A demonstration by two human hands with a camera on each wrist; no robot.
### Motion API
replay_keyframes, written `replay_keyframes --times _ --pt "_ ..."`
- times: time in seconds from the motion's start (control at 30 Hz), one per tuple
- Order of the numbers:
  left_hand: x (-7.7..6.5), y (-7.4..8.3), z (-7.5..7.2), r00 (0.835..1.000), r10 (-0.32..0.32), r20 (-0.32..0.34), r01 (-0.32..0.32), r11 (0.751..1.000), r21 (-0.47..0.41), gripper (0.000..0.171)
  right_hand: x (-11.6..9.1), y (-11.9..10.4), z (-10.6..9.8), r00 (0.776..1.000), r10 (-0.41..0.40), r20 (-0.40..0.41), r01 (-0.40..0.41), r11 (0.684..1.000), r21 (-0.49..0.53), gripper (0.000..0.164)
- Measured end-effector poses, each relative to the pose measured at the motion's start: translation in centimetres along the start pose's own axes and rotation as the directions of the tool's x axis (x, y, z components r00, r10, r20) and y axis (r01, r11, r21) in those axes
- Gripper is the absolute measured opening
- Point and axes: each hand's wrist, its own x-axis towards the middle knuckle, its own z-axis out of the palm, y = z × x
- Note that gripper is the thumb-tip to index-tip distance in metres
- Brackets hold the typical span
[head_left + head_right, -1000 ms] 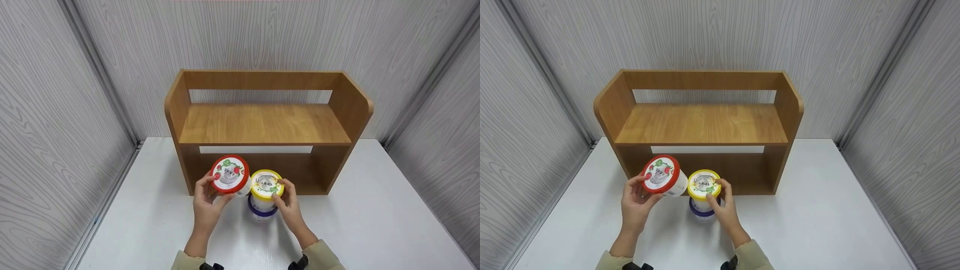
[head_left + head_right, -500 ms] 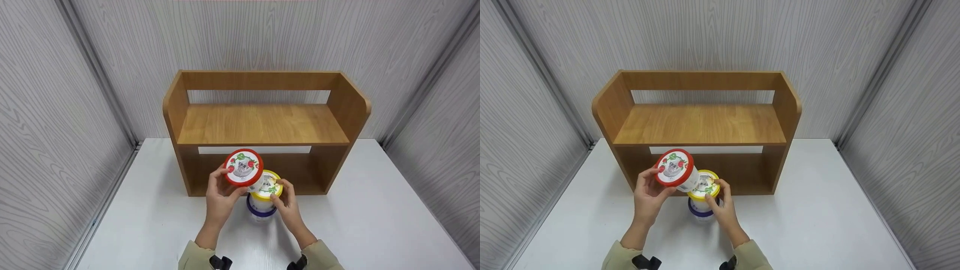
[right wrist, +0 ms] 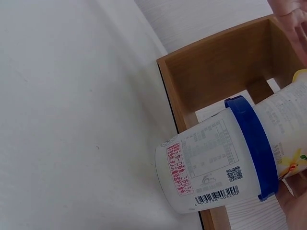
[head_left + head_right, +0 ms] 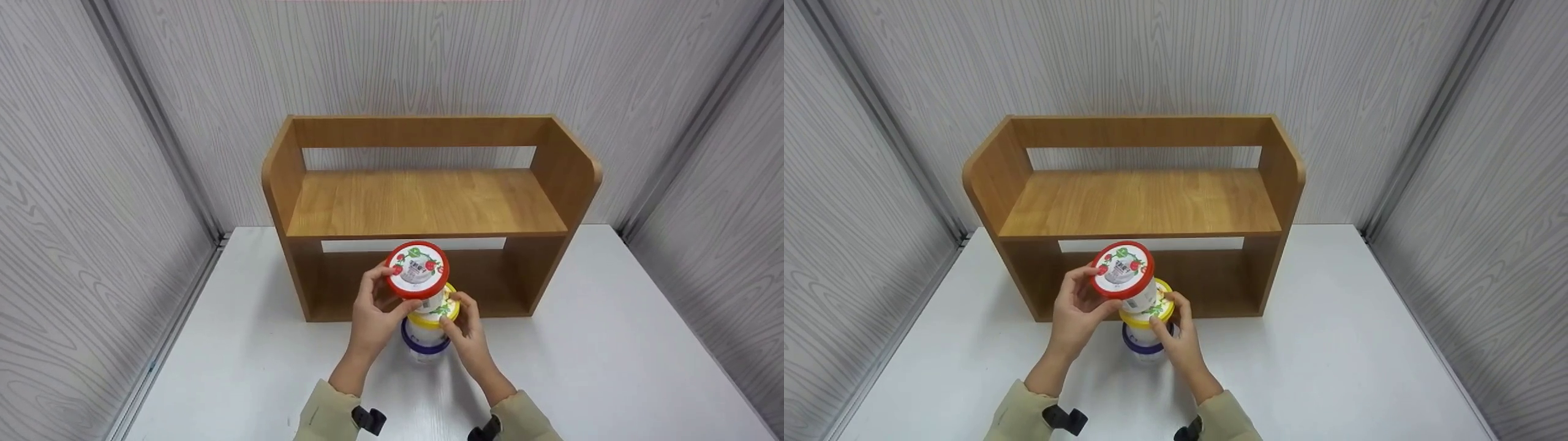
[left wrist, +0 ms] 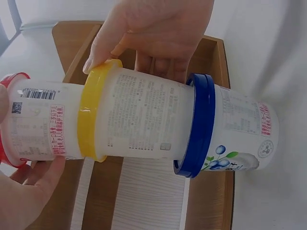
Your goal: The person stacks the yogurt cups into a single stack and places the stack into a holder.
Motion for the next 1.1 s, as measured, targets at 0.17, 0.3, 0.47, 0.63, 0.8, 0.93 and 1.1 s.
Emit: replay_keyframes --times 0.17,0.3,0.47,0.63,0.8,0.93,1.1 --pt "0.4 0.5 0.5 1.0 -0.005 0.03 0.004 1.0 0.024 0.056 0.0 0.0 0.0 1.0 0.001 0.005 -0.001 1.0 0.011 0.05" --pt "0.7 0.8 0.8 0.998 -0.001 0.069 -0.002 0.999 0.053 0.056 0.0 0.0 0.0 1.0 -0.005 0.002 0.005 1.0 0.004 0.05" --pt "0.8 0.8 0.8 0.996 -0.017 0.088 0.012 0.998 0.056 0.055 0.1 -0.1 0.0 1.0 0.001 -0.011 -0.001 1.0 0.003 0.049" --pt "0.9 0.8 0.8 0.996 -0.011 0.091 0.004 0.997 0.076 0.055 0.1 -0.2 -0.1 1.0 -0.002 -0.027 0.003 1.0 0.008 0.048" --pt "0.9 0.9 0.9 0.996 -0.014 0.091 0.005 0.995 0.099 0.054 0.2 -0.4 -0.2 0.999 -0.007 -0.031 0.008 1.0 0.011 0.05" --pt "0.8 1.0 1.0 0.996 -0.024 0.089 0.013 0.993 0.116 0.053 0.2 -0.4 -0.3 0.999 -0.014 -0.034 0.015 1.0 0.021 0.057" --pt "0.8 0.9 1.1 0.995 -0.036 0.093 0.025 0.993 0.113 0.055 0.2 -0.3 -0.4 0.999 -0.022 -0.038 0.023 0.999 0.027 0.062"
